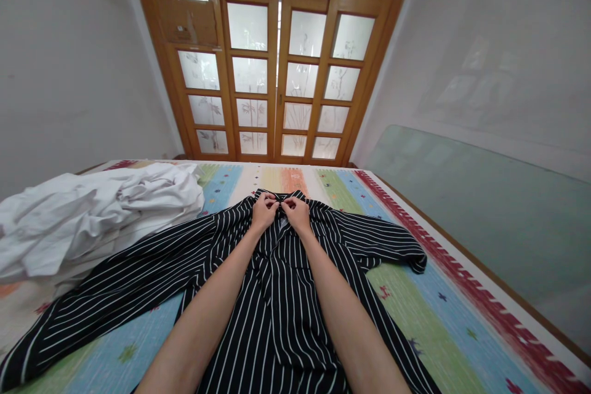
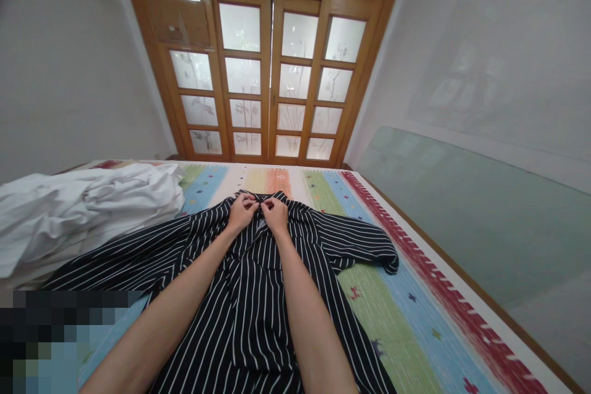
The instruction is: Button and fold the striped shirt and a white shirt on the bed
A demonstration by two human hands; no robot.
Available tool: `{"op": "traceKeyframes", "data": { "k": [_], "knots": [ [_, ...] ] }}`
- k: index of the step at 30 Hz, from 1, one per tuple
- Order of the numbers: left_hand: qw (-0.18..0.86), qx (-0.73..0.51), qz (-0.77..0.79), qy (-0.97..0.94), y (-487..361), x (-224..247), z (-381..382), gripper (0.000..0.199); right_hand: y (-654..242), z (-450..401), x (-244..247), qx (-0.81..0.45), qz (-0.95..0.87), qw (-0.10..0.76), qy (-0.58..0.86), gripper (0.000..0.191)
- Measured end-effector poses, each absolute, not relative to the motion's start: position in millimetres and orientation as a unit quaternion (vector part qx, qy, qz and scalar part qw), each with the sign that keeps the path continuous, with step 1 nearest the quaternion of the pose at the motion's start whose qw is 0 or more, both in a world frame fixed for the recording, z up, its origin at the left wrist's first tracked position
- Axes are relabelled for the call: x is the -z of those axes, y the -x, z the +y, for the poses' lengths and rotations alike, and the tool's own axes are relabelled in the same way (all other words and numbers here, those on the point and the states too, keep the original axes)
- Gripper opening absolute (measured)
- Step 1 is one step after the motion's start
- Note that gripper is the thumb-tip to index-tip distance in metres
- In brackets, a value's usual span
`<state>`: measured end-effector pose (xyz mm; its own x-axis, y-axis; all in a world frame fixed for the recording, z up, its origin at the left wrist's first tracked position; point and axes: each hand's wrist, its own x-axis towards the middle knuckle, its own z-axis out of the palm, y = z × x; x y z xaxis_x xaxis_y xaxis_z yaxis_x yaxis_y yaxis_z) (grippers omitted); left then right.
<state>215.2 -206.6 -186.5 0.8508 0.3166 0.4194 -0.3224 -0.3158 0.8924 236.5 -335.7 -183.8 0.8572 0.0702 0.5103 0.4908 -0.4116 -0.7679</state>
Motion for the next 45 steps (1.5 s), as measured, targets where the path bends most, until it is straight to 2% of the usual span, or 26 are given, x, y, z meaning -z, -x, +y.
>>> {"op": "traceKeyframes", "data": {
  "k": [6, 12, 15, 22, 27, 30, 32, 37, 41, 43, 45],
  "knots": [
    [0.553, -0.278, -0.031, -0.784, -211.3, 183.0, -207.3, 0.018, -230.6, -333.3, 181.8, 0.198, -0.157, 0.422, 0.870, 0.013],
    [0.395, -0.318, 0.008, -0.862, -204.3, 182.2, -216.1, 0.009, -226.7, -329.5, 179.2, 0.209, -0.139, 0.346, 0.904, 0.017],
    [0.364, -0.326, 0.040, -0.872, -204.7, 186.4, -215.9, 0.006, -227.2, -329.1, 179.9, 0.215, -0.134, 0.321, 0.912, 0.022],
    [0.469, -0.331, 0.029, -0.818, -213.1, 193.5, -207.1, 0.046, -226.1, -330.2, 178.3, 0.258, -0.157, 0.259, 0.917, 0.021],
    [0.621, -0.316, 0.032, -0.717, -219.0, 190.8, -201.2, 0.053, -221.4, -328.7, 175.2, 0.247, -0.252, 0.223, 0.908, 0.023],
    [0.650, -0.282, 0.037, -0.704, -219.5, 189.5, -197.9, 0.051, -221.1, -326.5, 176.5, 0.222, -0.275, 0.211, 0.911, 0.026],
    [0.597, -0.284, 0.039, -0.749, -216.8, 188.7, -197.7, 0.044, -222.4, -324.8, 178.1, 0.201, -0.266, 0.205, 0.920, 0.026],
    [0.356, -0.290, 0.035, -0.888, -202.5, 182.8, -207.9, 0.031, -229.7, -324.2, 180.8, 0.156, -0.261, 0.213, 0.928, 0.026],
    [0.218, -0.314, 0.049, -0.923, -191.8, 172.7, -215.5, 0.041, -236.8, -332.1, 179.6, 0.136, -0.260, 0.282, 0.913, 0.036],
    [0.158, -0.339, 0.058, -0.926, -189.1, 169.1, -215.0, 0.050, -239.2, -337.2, 178.8, 0.187, -0.219, 0.296, 0.911, 0.040],
    [0.117, -0.325, 0.059, -0.937, -188.8, 168.5, -211.6, 0.055, -240.2, -341.3, 178.8, 0.246, -0.180, 0.272, 0.913, 0.042]
  ]
}}
